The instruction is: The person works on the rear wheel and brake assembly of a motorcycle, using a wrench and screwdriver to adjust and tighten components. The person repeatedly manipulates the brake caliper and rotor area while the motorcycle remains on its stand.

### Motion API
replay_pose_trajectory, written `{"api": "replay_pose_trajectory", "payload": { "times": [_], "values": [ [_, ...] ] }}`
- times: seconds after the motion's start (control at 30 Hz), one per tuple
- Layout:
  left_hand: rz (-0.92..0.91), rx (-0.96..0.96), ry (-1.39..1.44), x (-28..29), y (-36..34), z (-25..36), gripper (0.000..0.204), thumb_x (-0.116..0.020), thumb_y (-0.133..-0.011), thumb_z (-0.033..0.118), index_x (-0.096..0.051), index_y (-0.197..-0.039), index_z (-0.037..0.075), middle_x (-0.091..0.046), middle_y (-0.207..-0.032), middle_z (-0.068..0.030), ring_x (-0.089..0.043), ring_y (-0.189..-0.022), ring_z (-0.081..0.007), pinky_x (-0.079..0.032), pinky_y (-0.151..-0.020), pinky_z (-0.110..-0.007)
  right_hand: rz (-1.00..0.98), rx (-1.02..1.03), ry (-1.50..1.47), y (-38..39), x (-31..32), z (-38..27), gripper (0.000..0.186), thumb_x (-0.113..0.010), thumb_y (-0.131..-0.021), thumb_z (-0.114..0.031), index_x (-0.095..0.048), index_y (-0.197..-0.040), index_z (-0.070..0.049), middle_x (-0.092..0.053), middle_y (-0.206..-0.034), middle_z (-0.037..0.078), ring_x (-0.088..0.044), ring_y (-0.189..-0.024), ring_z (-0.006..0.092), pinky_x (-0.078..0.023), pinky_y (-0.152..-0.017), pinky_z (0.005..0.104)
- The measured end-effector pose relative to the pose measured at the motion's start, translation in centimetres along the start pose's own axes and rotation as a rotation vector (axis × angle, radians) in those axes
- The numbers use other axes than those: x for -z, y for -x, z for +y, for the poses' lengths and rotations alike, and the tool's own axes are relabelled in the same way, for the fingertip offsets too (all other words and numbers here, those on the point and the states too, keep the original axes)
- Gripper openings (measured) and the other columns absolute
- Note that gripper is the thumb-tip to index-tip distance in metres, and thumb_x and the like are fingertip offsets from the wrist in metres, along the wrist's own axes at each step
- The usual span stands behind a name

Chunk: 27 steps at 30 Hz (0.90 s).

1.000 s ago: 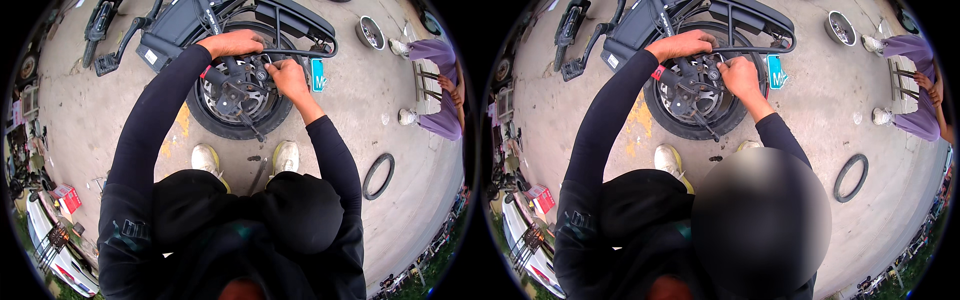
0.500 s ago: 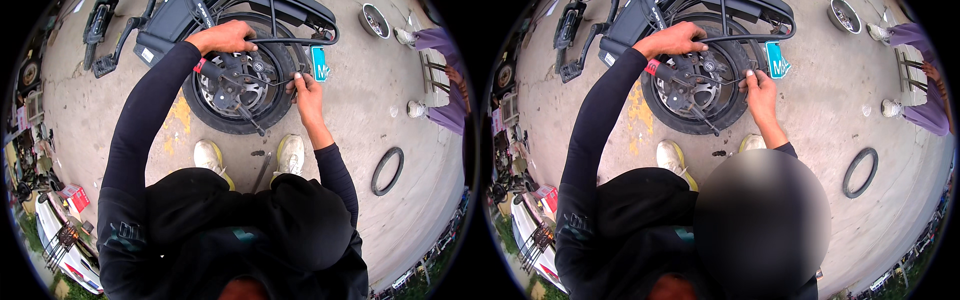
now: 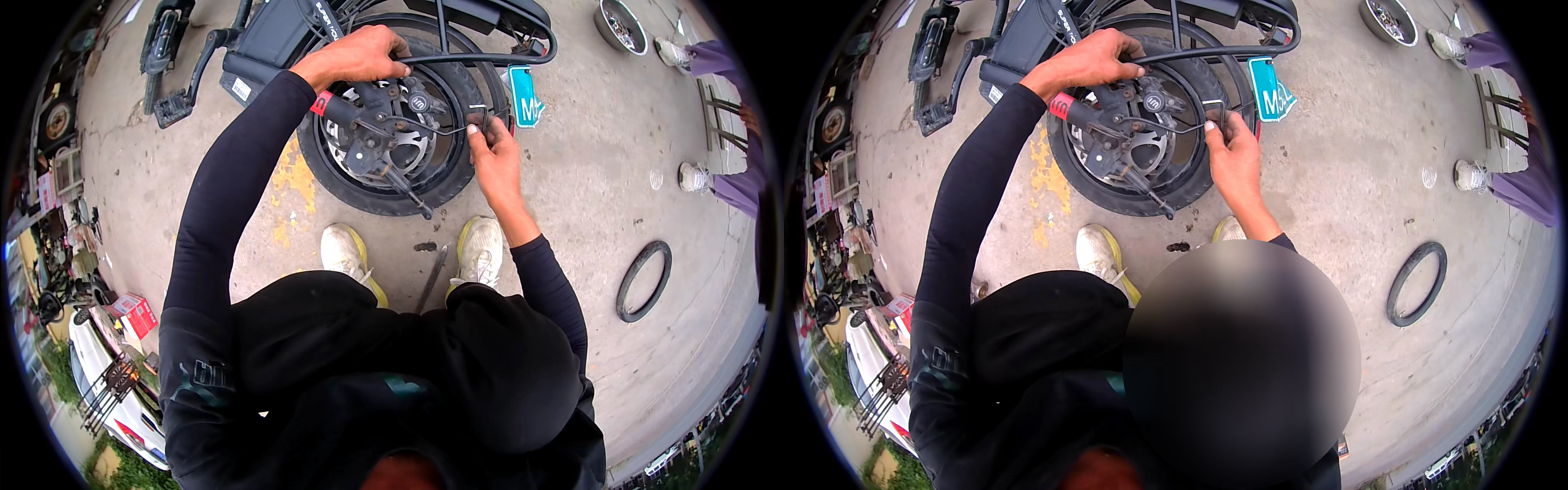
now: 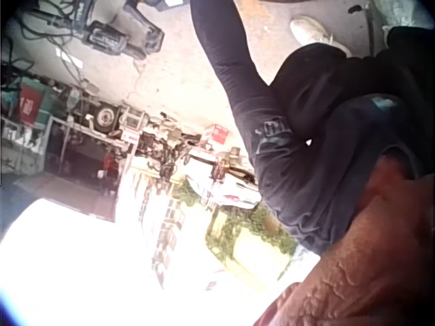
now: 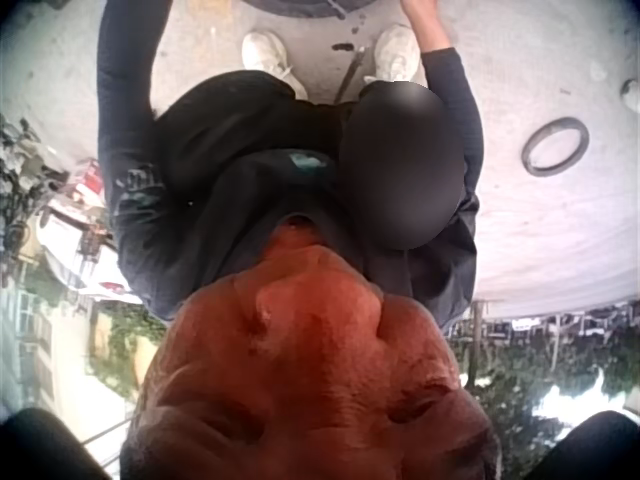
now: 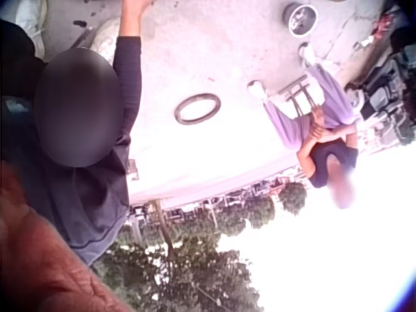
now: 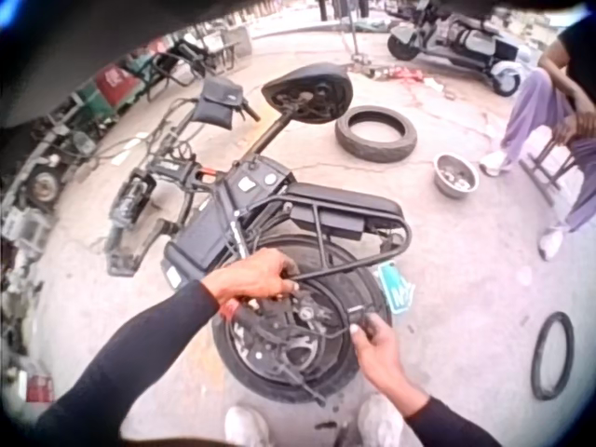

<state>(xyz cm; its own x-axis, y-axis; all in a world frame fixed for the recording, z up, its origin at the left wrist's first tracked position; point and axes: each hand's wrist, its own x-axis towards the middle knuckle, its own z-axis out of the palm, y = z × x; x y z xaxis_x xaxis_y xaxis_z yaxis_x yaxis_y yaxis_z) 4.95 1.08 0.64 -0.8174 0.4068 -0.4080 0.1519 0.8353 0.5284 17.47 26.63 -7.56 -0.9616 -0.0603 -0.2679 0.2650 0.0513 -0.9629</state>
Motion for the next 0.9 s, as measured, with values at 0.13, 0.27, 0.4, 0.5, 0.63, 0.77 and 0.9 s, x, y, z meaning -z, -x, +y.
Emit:
{"api": "replay_pose_trajectory", "payload": {
  "times": [0.13,0.27,0.4,0.5,0.63,0.77,0.9],
  "values": [
    [-0.014,0.043,0.021,0.1,-0.2,0.5,0.038,-0.076,-0.089,0.025,-0.071,-0.109,-0.006,-0.071,-0.082,-0.0136,-0.068,-0.068,-0.0179,-0.054,-0.062,-0.033,-0.041,-0.085,0.100,-0.6,-0.1,-0.2,0.026,-0.068,-0.097,-0.019,-0.067,-0.114,0.001,-0.068,-0.083,0.003,-0.060,-0.073,0.0098,-0.049,-0.069,0.0272],
    [0.009,0.045,-0.028,0.4,0.1,1.1,0.039,-0.076,-0.089,0.024,-0.070,-0.115,-0.005,-0.073,-0.088,-0.0152,-0.071,-0.076,-0.0209,-0.056,-0.069,-0.035,-0.073,-0.044,0.340,-1.9,-0.3,-1.4,0.034,-0.070,-0.094,-0.029,-0.069,-0.109,0.001,-0.072,-0.083,0.012,-0.069,-0.079,0.0224,-0.053,-0.075,0.0360],
    [-0.023,-0.110,-0.052,0.9,0.9,-0.4,0.039,-0.074,-0.090,0.019,-0.068,-0.119,-0.005,-0.074,-0.101,-0.0181,-0.072,-0.091,-0.0267,-0.056,-0.083,-0.037,-0.061,0.003,0.423,-1.5,-0.3,-2.5,0.039,-0.070,-0.092,-0.035,-0.071,-0.104,0.003,-0.073,-0.086,0.020,-0.071,-0.083,0.0357,-0.053,-0.077,0.0432],
    [-0.028,-0.119,-0.035,1.2,1.5,-0.8,0.040,-0.073,-0.089,0.016,-0.068,-0.122,-0.005,-0.074,-0.107,-0.0190,-0.071,-0.097,-0.0291,-0.054,-0.088,-0.038,-0.070,-0.001,0.495,-0.7,-0.8,-3.9,0.041,-0.071,-0.090,-0.037,-0.071,-0.097,0.003,-0.072,-0.080,0.021,-0.071,-0.080,0.0375,-0.054,-0.074,0.0439],
    [-0.050,-0.028,-0.037,0.9,1.2,-0.4,0.040,-0.074,-0.088,0.015,-0.068,-0.122,-0.005,-0.074,-0.105,-0.0192,-0.072,-0.095,-0.0283,-0.054,-0.086,-0.038,-0.129,0.063,0.751,-2.3,-2.1,-5.8,0.041,-0.075,-0.090,-0.036,-0.073,-0.090,0.005,-0.066,-0.064,0.011,-0.061,-0.059,0.0179,-0.049,-0.061,0.0354],
    [-0.016,-0.027,-0.055,0.8,0.7,-0.4,0.041,-0.075,-0.086,0.016,-0.070,-0.120,-0.005,-0.075,-0.102,-0.0195,-0.072,-0.092,-0.0279,-0.055,-0.084,-0.037,-0.246,-0.027,0.631,-4.5,-1.4,-4.7,0.049,-0.078,-0.087,-0.042,-0.073,-0.084,0.007,-0.067,-0.064,0.010,-0.060,-0.059,0.0157,-0.049,-0.059,0.0366],
    [-0.019,0.025,-0.016,1.1,0.7,0.5,0.039,-0.076,-0.082,0.013,-0.072,-0.117,-0.005,-0.076,-0.098,-0.0202,-0.074,-0.088,-0.0274,-0.057,-0.081,-0.037,-0.264,-0.132,0.622,-5.0,-1.5,-5.2,0.052,-0.080,-0.085,-0.045,-0.074,-0.085,0.007,-0.068,-0.065,0.011,-0.061,-0.060,0.0151,-0.050,-0.061,0.0360]
  ]
}}
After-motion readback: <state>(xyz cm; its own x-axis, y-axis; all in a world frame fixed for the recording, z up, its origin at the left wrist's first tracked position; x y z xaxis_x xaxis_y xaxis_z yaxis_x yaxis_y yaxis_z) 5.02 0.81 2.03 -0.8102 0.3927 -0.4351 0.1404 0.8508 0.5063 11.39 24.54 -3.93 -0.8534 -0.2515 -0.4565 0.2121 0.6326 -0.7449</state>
